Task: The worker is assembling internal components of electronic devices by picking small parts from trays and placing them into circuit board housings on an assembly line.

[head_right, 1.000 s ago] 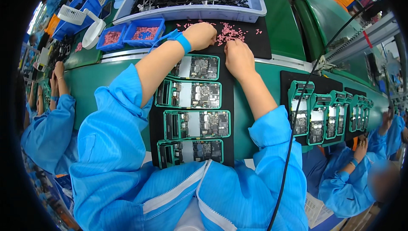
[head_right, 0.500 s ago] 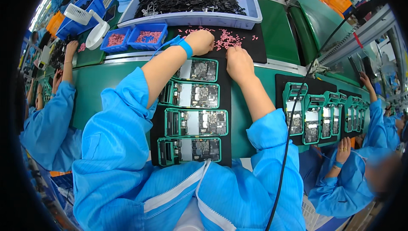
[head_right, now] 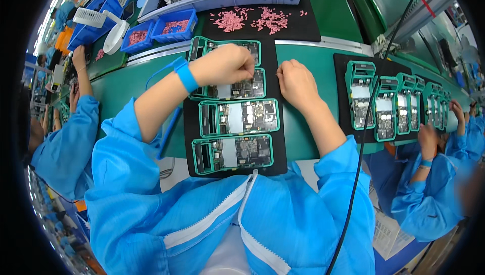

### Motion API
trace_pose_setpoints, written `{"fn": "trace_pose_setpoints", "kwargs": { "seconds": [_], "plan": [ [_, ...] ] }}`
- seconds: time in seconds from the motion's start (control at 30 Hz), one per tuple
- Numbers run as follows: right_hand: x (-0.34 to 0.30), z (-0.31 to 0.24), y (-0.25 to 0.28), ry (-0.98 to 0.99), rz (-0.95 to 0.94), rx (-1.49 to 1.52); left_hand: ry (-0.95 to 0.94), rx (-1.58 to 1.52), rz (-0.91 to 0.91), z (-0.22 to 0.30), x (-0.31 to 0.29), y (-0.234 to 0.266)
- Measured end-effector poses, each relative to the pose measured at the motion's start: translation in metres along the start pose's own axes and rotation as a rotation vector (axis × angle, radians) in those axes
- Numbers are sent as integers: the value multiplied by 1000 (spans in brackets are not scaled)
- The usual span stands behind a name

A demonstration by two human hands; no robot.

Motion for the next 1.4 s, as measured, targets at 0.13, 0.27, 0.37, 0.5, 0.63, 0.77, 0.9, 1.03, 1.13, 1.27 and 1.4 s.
{"fn": "trace_pose_setpoints", "kwargs": {
  "seconds": [0.13, 0.27, 0.37, 0.5, 0.63, 0.77, 0.9, 1.03, 1.13, 1.27, 1.4],
  "plan": [
    [1, -11, 5, 152, -51, -133, -42, -24, -24, 33, -14, -24],
    [8, -15, 0, 249, -160, -239, -24, 137, 26, 47, -15, -48],
    [14, -20, -2, 292, -145, -267, -13, 247, 59, 53, -17, -54],
    [16, -24, -4, 317, -132, -285, -1, 413, 95, 61, -19, -55],
    [6, -23, -2, 274, -110, -257, 49, 497, 48, 72, -24, -65],
    [-13, -22, 17, 138, -27, -58, -8, 543, 131, 82, -35, -63],
    [-49, -25, 24, -20, -56, 295, -13, 487, 173, 79, -45, -70],
    [-87, -68, 14, 137, -143, 414, -92, 429, 218, 77, -56, -72],
    [-100, -95, 6, 253, -189, 343, -114, 397, 153, 70, -54, -68],
    [-104, -114, 8, 373, -106, 226, -68, 295, 136, 57, -53, -73],
    [-105, -125, 8, 429, -137, 100, -73, 218, 185, 53, -56, -72]
  ]
}}
Point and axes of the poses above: each hand's wrist, its own x-axis towards the middle knuckle, its own y-axis out of the back of the hand, z = x × y, the point moved 8 cm from there along x, towards the middle knuckle, and after that the axes turned 3 degrees about y, right-handed, at the moved point
